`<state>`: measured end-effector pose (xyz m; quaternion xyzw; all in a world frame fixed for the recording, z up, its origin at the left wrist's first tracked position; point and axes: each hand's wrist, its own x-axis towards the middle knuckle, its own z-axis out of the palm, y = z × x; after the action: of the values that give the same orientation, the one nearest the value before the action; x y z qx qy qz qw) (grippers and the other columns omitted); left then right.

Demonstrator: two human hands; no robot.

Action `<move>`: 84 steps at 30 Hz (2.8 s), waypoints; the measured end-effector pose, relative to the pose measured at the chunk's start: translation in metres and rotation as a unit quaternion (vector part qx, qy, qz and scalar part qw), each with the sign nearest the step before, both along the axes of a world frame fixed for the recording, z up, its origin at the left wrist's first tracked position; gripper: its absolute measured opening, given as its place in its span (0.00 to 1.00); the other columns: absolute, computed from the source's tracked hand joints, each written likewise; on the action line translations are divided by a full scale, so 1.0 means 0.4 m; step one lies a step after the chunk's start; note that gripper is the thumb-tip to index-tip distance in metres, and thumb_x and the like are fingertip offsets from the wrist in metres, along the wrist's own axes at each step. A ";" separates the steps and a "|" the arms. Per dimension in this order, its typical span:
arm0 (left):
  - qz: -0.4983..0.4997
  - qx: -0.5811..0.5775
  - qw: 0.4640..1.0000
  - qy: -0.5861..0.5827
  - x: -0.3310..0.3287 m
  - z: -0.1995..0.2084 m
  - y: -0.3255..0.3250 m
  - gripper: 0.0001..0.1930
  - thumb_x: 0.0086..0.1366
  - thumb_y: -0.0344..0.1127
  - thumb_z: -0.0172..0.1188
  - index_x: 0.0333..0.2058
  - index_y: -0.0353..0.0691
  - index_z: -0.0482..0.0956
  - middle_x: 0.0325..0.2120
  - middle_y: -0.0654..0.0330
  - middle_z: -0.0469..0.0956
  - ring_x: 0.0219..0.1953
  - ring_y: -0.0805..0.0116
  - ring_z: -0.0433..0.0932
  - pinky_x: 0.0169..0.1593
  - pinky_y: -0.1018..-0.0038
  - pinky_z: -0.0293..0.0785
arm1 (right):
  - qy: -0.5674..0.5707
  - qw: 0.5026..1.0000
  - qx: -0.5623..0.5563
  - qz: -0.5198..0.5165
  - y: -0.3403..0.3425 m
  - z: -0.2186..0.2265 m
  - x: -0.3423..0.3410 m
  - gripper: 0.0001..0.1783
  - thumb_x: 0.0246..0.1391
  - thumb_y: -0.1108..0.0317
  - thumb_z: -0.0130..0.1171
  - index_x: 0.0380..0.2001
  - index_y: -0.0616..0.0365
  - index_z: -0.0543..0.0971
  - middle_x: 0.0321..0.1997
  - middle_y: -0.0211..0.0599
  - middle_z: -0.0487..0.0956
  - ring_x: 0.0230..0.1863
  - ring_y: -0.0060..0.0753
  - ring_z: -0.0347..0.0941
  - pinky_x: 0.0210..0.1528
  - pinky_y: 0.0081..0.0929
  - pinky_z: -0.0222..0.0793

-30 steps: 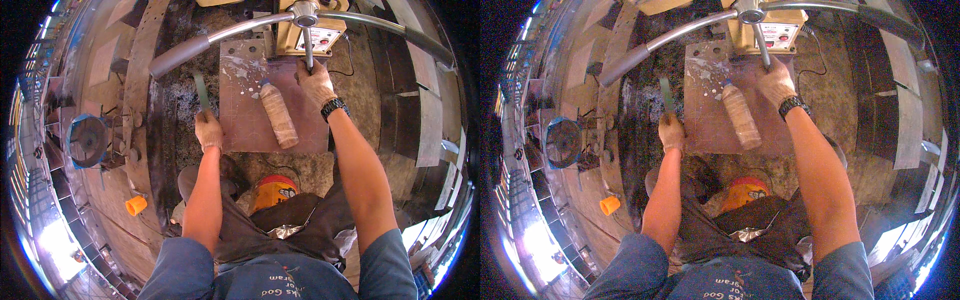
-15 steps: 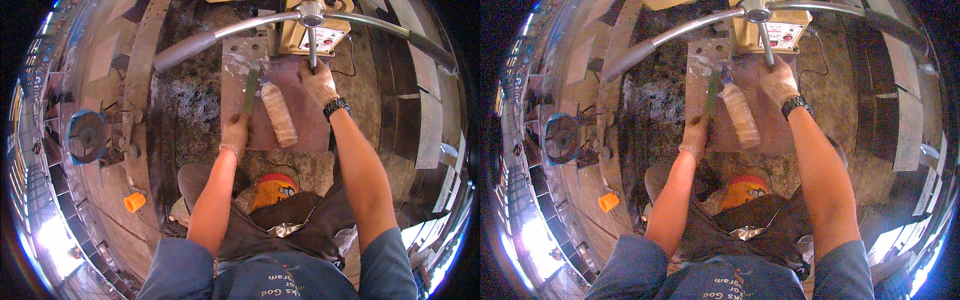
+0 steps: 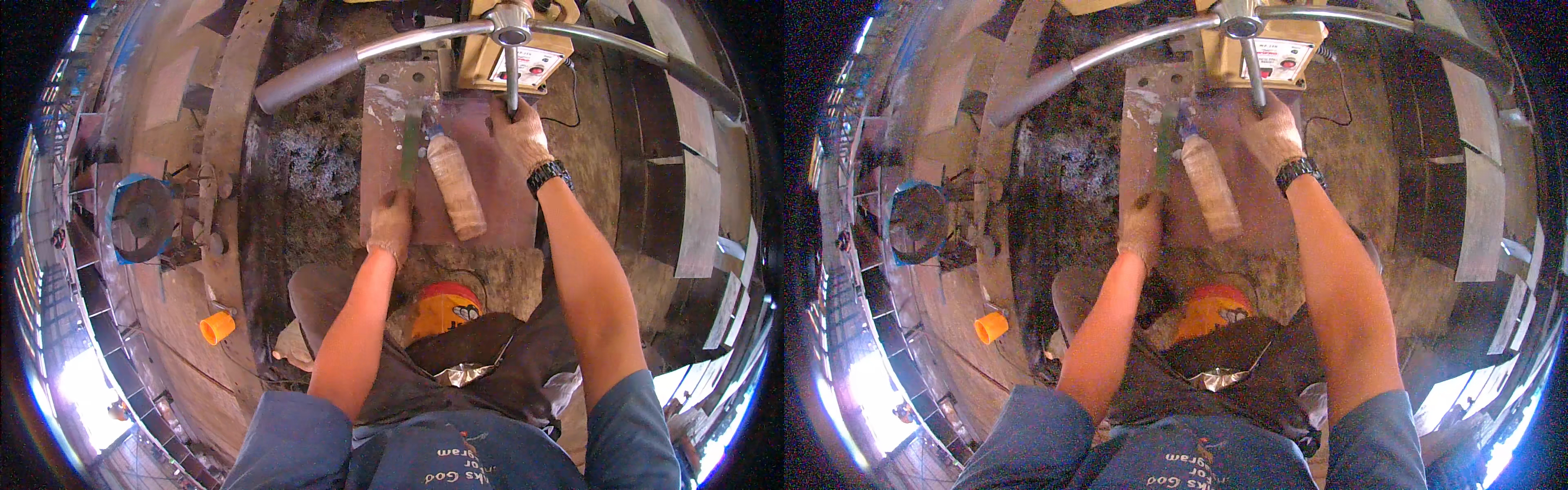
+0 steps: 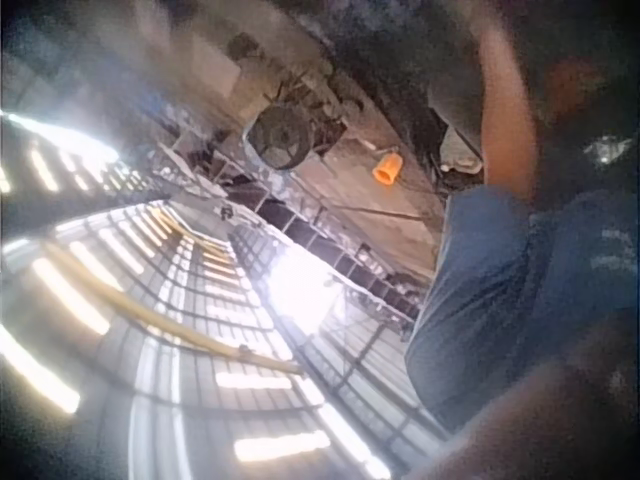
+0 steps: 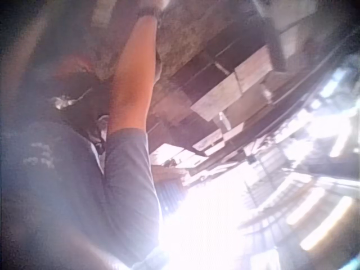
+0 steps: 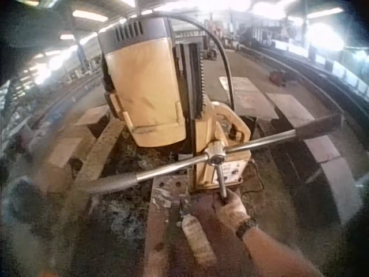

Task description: The person operates a yellow drill press to drill holes into a metal sheet. They repeatedly position the sheet, lower the drill, and then use a brush to clear away metal shavings from the work area.

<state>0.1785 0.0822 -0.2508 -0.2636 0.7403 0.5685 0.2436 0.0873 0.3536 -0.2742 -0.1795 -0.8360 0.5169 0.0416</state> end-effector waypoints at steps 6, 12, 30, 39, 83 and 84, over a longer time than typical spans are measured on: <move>0.018 0.001 1.000 0.010 0.129 -0.015 0.009 0.23 0.74 0.47 0.54 0.51 0.31 0.81 0.38 0.54 0.81 0.43 0.62 0.78 0.52 0.65 0.73 | -0.057 0.998 -0.008 -0.025 0.002 0.024 0.017 0.21 0.64 0.58 0.60 0.54 0.61 0.80 0.48 0.61 0.85 0.54 0.64 0.81 0.56 0.46 0.75; -0.055 -0.098 0.990 0.086 0.011 -0.103 0.016 0.23 0.74 0.50 0.53 0.51 0.35 0.81 0.40 0.42 0.85 0.46 0.41 0.83 0.51 0.51 0.76 | -0.065 0.998 -0.004 -0.006 0.002 0.032 0.014 0.22 0.64 0.58 0.61 0.54 0.61 0.80 0.49 0.60 0.85 0.55 0.62 0.81 0.57 0.45 0.75; -0.248 -0.373 0.888 0.108 -0.056 0.206 -0.154 0.36 0.73 0.64 0.49 0.49 0.32 0.86 0.47 0.37 0.84 0.53 0.39 0.83 0.56 0.51 0.77 | -0.096 0.923 0.372 0.025 0.177 0.402 0.134 0.19 0.64 0.56 0.57 0.54 0.51 0.81 0.47 0.55 0.86 0.52 0.64 0.80 0.52 0.56 0.75; -0.164 0.048 0.897 0.409 -0.279 0.840 0.003 0.24 0.77 0.54 0.54 0.53 0.38 0.83 0.30 0.57 0.86 0.28 0.66 0.81 0.35 0.64 0.77 | -0.110 0.899 0.422 0.022 0.086 0.529 0.259 0.18 0.62 0.55 0.55 0.52 0.47 0.82 0.43 0.49 0.87 0.49 0.58 0.84 0.50 0.55 0.78; -0.116 -0.159 0.911 0.361 -0.039 0.341 -0.160 0.25 0.77 0.49 0.57 0.59 0.32 0.79 0.50 0.45 0.85 0.53 0.55 0.84 0.56 0.64 0.77 | 0.009 0.980 -0.157 0.119 -0.211 0.234 0.199 0.31 0.69 0.53 0.61 0.65 0.66 0.73 0.61 0.57 0.82 0.63 0.52 0.78 0.66 0.42 0.72; -0.099 -0.166 0.910 0.367 -0.077 0.364 -0.165 0.26 0.76 0.49 0.58 0.61 0.33 0.77 0.54 0.39 0.83 0.59 0.47 0.82 0.61 0.61 0.75 | -0.026 0.993 -0.083 0.081 -0.178 0.205 0.182 0.30 0.69 0.52 0.60 0.63 0.63 0.76 0.60 0.57 0.82 0.63 0.55 0.79 0.65 0.44 0.73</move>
<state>0.1477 0.0162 -0.1051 0.0013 0.8835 0.4670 -0.0379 0.1599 0.2824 -0.1923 -0.1276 -0.8025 0.5816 -0.0372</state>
